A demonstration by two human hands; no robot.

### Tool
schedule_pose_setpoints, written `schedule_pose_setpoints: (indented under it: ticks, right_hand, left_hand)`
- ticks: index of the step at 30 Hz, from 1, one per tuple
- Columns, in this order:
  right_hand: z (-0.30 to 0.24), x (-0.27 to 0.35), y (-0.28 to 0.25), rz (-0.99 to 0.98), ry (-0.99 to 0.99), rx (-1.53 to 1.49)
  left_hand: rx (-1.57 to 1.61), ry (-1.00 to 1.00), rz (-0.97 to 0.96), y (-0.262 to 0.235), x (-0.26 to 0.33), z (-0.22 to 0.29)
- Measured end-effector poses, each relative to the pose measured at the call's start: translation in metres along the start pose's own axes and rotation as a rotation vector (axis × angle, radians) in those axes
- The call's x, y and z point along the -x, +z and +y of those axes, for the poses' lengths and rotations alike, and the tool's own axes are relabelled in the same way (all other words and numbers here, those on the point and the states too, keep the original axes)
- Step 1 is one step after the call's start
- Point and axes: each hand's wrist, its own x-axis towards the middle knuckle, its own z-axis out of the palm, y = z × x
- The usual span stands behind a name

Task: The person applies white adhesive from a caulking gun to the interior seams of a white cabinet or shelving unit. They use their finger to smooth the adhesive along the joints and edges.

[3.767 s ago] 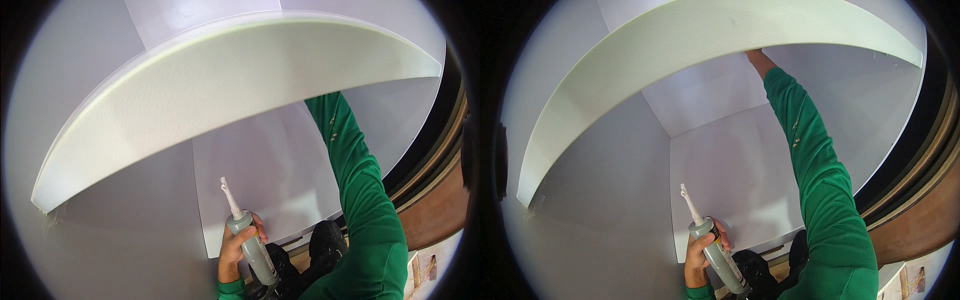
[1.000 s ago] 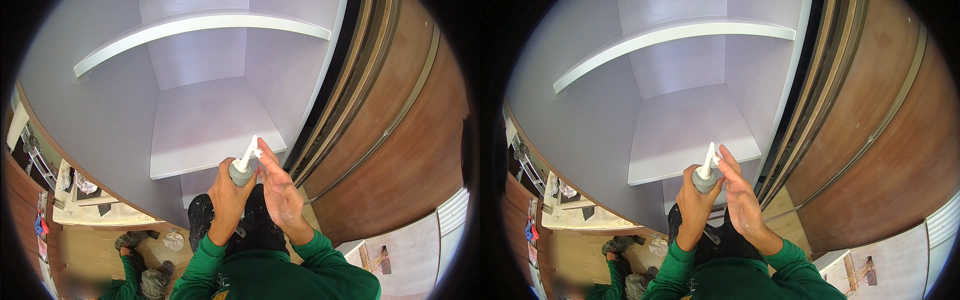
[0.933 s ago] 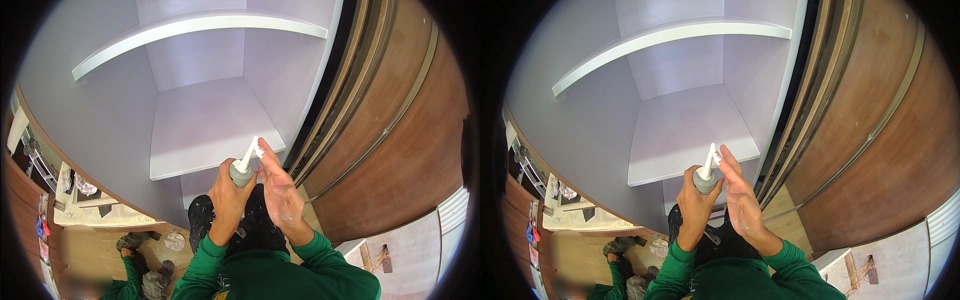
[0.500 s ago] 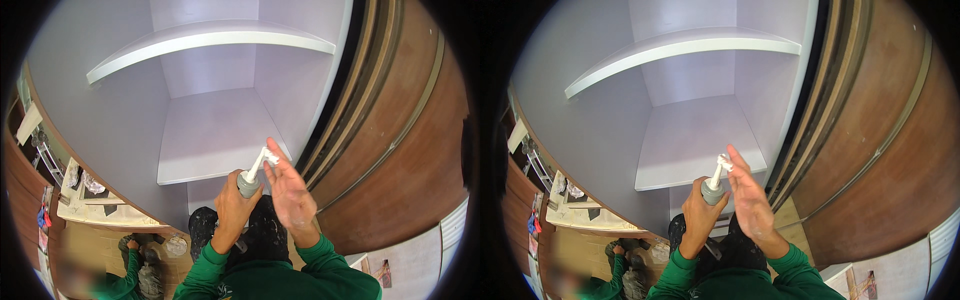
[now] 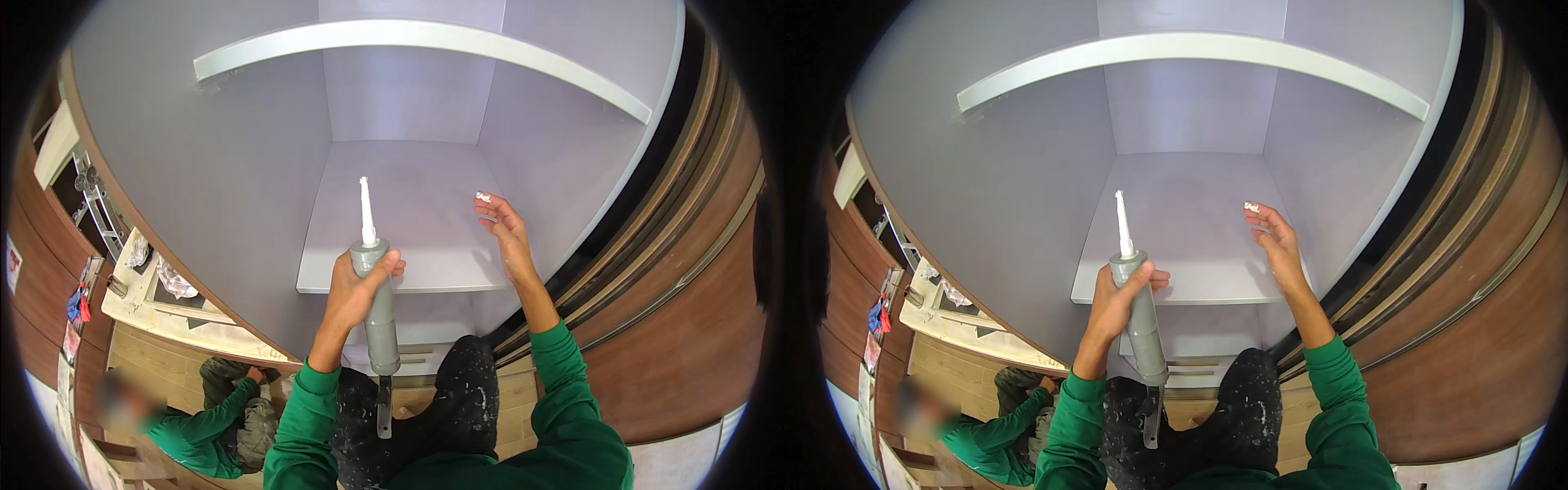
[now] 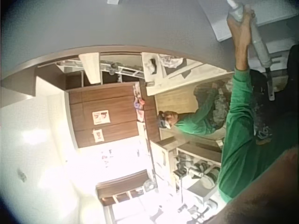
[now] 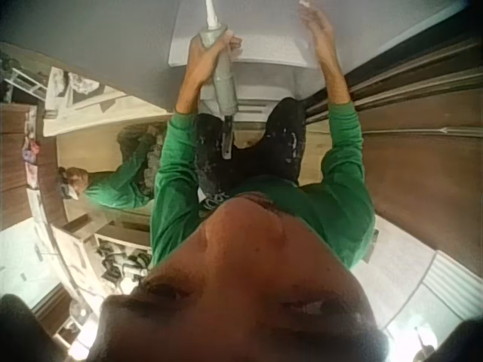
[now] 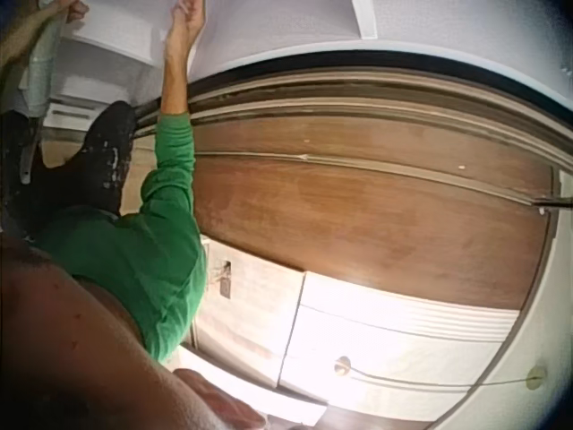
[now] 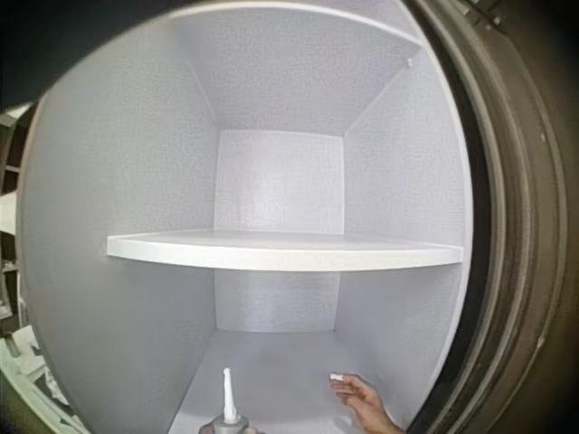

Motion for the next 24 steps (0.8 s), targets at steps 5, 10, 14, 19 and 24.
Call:
schedule_pose_setpoints:
  ticks: [5,10,14,19,24]
  right_hand:
    - [0.034,-0.006,-0.01,0.088,0.097,-0.206]
    - [0.057,-0.002,-0.028,0.089,0.104,-0.264]
    - [0.054,-0.005,-0.028,0.052,0.116,-0.257]
    - [0.056,-0.009,-0.027,0.079,0.119,-0.338]
    - [0.056,-0.009,-0.031,0.044,0.111,-0.338]
  left_hand:
    - [-0.169,0.069,-0.046,-0.031,-0.013,-0.015]
    - [-0.297,0.014,-0.152,-0.037,-0.017,-0.017]
    - [-0.189,-0.016,-0.191,-0.044,-0.026,-0.032]
    - [-0.092,0.082,-0.164,-0.051,-0.027,-0.046]
    - [-0.173,0.096,-0.198,-0.051,-0.029,-0.042]
